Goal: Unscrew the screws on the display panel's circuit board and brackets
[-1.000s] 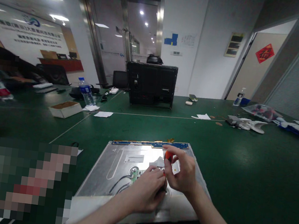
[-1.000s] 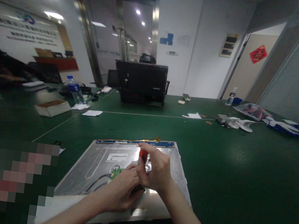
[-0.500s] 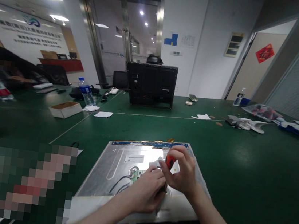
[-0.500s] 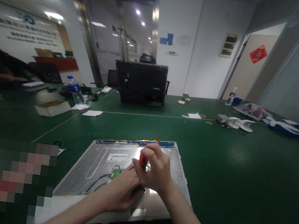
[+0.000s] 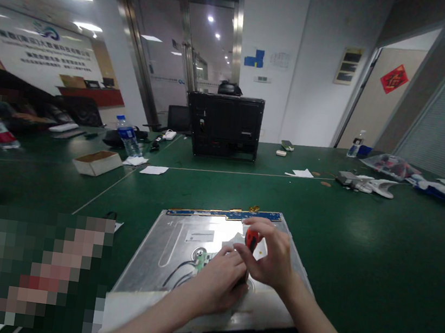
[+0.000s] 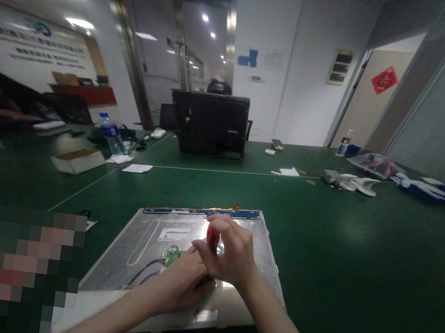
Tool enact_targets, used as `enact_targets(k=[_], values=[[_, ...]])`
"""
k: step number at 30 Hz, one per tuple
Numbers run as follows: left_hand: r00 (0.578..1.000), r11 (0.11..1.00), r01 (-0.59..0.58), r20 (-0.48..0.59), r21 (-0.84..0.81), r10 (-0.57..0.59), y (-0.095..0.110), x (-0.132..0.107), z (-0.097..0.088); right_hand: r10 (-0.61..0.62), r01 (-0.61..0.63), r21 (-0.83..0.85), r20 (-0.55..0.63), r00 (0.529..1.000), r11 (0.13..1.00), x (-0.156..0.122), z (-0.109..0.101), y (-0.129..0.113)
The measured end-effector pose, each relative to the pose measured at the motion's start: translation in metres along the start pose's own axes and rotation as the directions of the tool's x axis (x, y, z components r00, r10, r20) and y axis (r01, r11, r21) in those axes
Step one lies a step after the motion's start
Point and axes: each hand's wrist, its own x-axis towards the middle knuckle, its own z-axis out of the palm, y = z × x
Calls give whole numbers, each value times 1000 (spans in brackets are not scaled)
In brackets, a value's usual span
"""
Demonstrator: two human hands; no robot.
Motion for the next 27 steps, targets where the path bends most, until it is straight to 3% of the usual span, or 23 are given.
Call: enact_targets(k=[6,17,27], values=[[1000,1000,-1,9,13,0,0,0,0,-1,-1,-105,-23,1000,994,1,2,1],[999,999,-31,14,5,31,2,-2,-5,27,-27,30,7,1000,999,1,-1,-2],[999,999,-43,9,-22,43,4,-2,-8,6,-7,-35,-21,1000,999,4,-1,-4]])
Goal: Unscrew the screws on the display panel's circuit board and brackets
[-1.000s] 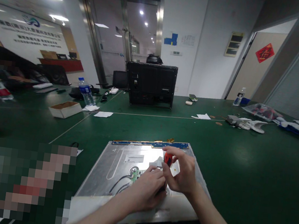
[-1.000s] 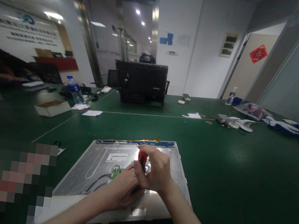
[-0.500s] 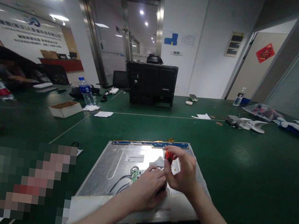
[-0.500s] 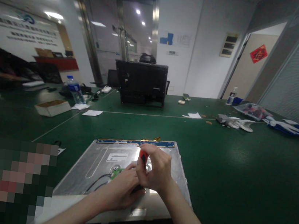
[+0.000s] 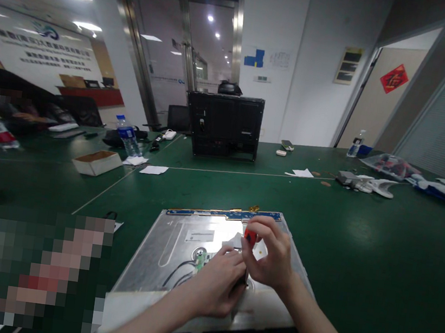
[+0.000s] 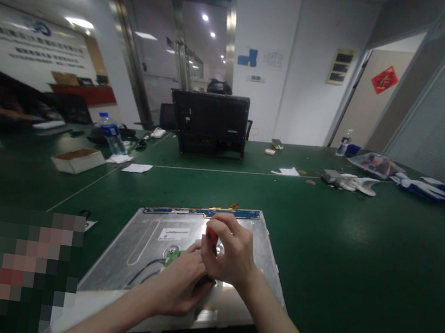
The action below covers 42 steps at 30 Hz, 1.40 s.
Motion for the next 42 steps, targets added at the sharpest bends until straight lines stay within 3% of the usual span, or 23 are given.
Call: enact_targets(k=[5,13,25,34,42], values=[[1000,1000,-9,7,22,9,-1,0,0,-23,22,60,16,1000,998,0,-2,-1],[1000,1000,-11,-16,9,12,0,-1,0,29,-28,-23,40,999,999,-5,2,1],[1000,1000,-22,-11,9,22,-3,0,2,14,-22,71,116,993,997,0,-5,0],[999,1000,-17,-29,10,17,-2,-1,2,47,-40,-61,123,991,997,-2,0,0],[1000,1000,-3,-15,18,3,-2,0,3,38,-34,-36,120,992,999,-3,0,-1]])
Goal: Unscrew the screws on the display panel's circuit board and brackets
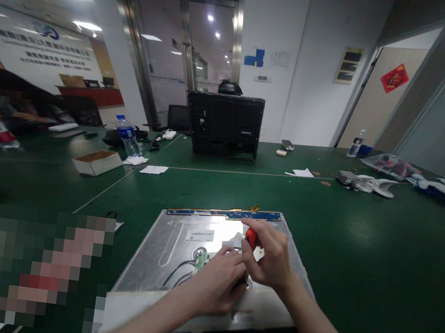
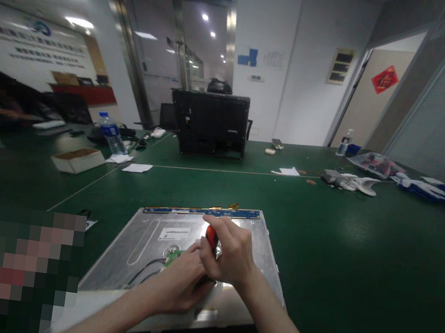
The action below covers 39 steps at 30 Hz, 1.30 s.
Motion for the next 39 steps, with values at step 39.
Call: enact_targets(k=[39], values=[[1000,1000,-11,21,7,11,-2,-2,-1,-44,31,-80,-163,986,996,1,-4,0]])
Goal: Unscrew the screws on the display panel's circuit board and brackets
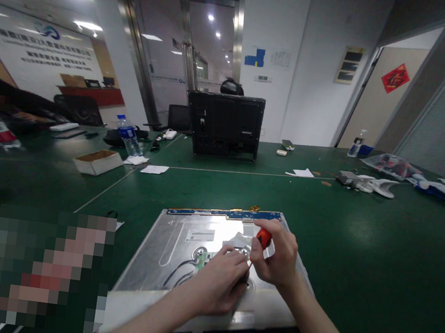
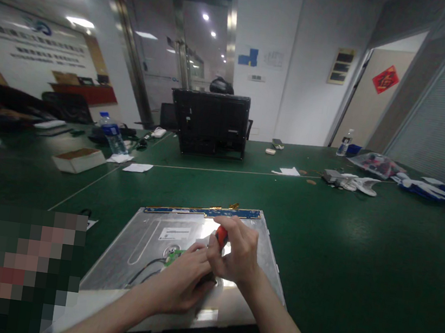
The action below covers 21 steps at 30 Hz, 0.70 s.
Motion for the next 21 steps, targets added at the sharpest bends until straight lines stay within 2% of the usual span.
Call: enact_targets(k=[10,15,18,21], values=[[1000,999,20,-23,-48,-21,6,-2,-7,-4,4,-22,-11,1000,1000,1,-3,-1],[979,992,62,-188,-105,-81,4,-8,-22,54,-60,-80,-71,996,995,1,-10,7],[917,992,84,-383,-97,-116,-2,-16,-42,89,-101,-106,-113,990,989,6,-16,13],[834,977,199,-510,-80,-212,-12,-33,-63,113,-136,-167,-141,984,977,13,-23,13]])
